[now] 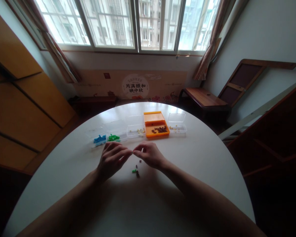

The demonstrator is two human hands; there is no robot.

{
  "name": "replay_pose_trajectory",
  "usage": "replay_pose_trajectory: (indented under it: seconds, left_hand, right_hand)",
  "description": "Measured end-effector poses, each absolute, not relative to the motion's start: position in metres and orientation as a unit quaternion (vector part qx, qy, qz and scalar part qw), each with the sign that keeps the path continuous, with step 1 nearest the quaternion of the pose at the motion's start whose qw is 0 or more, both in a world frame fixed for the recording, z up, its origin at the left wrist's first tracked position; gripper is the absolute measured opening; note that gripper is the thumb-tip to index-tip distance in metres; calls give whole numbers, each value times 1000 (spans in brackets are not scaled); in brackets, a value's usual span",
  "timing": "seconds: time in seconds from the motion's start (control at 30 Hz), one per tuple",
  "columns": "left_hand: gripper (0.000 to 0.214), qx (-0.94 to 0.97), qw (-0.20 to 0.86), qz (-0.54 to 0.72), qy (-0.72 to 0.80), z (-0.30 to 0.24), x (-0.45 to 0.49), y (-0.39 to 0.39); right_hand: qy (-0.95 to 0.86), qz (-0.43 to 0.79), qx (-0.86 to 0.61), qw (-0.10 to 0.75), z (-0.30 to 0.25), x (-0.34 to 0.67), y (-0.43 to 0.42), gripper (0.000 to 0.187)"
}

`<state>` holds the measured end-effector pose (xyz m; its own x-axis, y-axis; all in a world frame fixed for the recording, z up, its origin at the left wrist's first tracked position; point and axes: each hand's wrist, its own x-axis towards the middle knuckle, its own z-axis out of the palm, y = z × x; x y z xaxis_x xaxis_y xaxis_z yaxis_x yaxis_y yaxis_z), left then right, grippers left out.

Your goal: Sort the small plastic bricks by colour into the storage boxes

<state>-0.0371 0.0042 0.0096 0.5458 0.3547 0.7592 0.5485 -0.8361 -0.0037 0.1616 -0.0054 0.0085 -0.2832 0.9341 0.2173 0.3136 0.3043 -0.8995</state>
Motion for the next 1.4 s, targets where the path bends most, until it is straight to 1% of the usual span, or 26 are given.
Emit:
replay_pose_trajectory:
  seconds: [0.1, 0.2, 0.33, 0.5, 0.67, 0.87, 1.0, 1.17, 1.4]
  left_hand:
    - [4, -849, 124, -423, -291, 6, -42, 12]
    - [5, -788, 140, -463, -382, 1, -51, 23]
    - [12, -706, 156, -483, -494, -7, -67, 39]
    - [26, -681, 141, -484, -532, -11, -79, 49]
    - [26, -692, 133, -486, -517, -7, -72, 43]
    - [15, -734, 138, -479, -462, 0, -59, 30]
    - [11, -750, 139, -472, -443, 3, -56, 25]
    - [10, -769, 139, -459, -423, 5, -51, 19]
    - [4, -809, 142, -442, -360, 7, -47, 15]
  right_hand:
    - [-702, 379, -452, 399, 6, 164, -5, 15]
    - [-706, 378, -459, 385, 4, 167, -6, 15]
    - [-727, 376, -450, 357, 4, 169, -8, 13]
    - [-760, 364, -424, 332, 4, 170, -10, 12]
    - [-790, 329, -417, 306, 7, 174, -11, 9]
    - [-858, 300, -366, 197, 17, 171, -21, 9]
    - [-880, 236, -380, 156, 17, 164, -28, 10]
    - [-893, 181, -388, 138, 11, 161, -29, 11]
    - [-870, 222, -413, 149, 15, 161, -24, 8]
